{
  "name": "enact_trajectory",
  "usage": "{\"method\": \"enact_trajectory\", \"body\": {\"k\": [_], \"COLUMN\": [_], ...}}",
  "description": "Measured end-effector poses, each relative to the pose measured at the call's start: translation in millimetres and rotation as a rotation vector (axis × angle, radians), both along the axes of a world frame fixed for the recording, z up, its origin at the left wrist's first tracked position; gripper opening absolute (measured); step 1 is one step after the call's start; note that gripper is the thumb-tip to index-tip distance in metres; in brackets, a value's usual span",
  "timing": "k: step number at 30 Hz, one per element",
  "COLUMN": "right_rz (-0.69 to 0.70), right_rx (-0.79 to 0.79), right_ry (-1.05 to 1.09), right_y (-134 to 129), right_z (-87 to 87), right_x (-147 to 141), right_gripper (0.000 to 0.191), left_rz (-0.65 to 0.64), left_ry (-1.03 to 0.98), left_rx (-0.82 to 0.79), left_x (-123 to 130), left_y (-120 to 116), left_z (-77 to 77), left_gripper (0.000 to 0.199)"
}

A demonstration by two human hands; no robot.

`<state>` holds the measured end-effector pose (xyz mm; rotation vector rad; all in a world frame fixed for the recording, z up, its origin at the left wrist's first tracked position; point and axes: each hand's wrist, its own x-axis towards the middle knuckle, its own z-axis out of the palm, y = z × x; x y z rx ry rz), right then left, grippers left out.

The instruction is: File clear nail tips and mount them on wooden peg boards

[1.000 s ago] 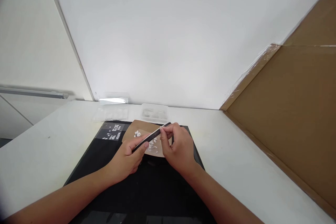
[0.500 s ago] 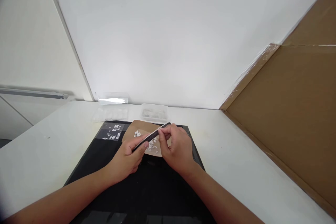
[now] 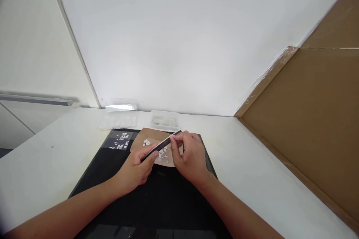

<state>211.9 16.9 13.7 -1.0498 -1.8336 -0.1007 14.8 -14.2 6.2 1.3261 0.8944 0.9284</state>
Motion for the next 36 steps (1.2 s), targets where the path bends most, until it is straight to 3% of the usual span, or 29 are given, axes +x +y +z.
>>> {"method": "enact_trajectory", "body": {"k": [5,12,19,25,31,36], "right_rz": [0.115,-0.032,0.156,0.013,0.166,0.028], "right_rx": [-0.014,0.018,-0.033,0.04,-0.019,-0.003], "right_ry": [-0.086,-0.009,-0.12,-0.069,-0.149,-0.075], "right_y": [-5.3,1.2,-6.2,0.6,-6.5,-2.6], "right_z": [-0.7,-2.9,-1.8,-1.2,0.2,-1.3], "right_x": [-4.6,-0.4,-6.3,-0.8,-5.9,-3.5], "right_gripper": [0.012,0.01,0.01,0.011,0.008,0.01], "left_rz": [0.004,0.021,0.026,0.027,0.024,0.024], "left_ry": [0.002,-0.034,-0.014,-0.026,-0.015,-0.029], "left_rx": [-0.006,-0.039,-0.035,-0.044,-0.036,-0.045], "left_x": [-0.2,-0.2,0.4,0.0,-0.6,-0.1], "left_y": [0.4,1.2,0.9,0.1,0.6,0.0], "left_z": [-0.3,-2.3,0.1,-1.0,-1.4,0.2], "left_gripper": [0.064,0.067,0.067,0.067,0.066,0.068]}}
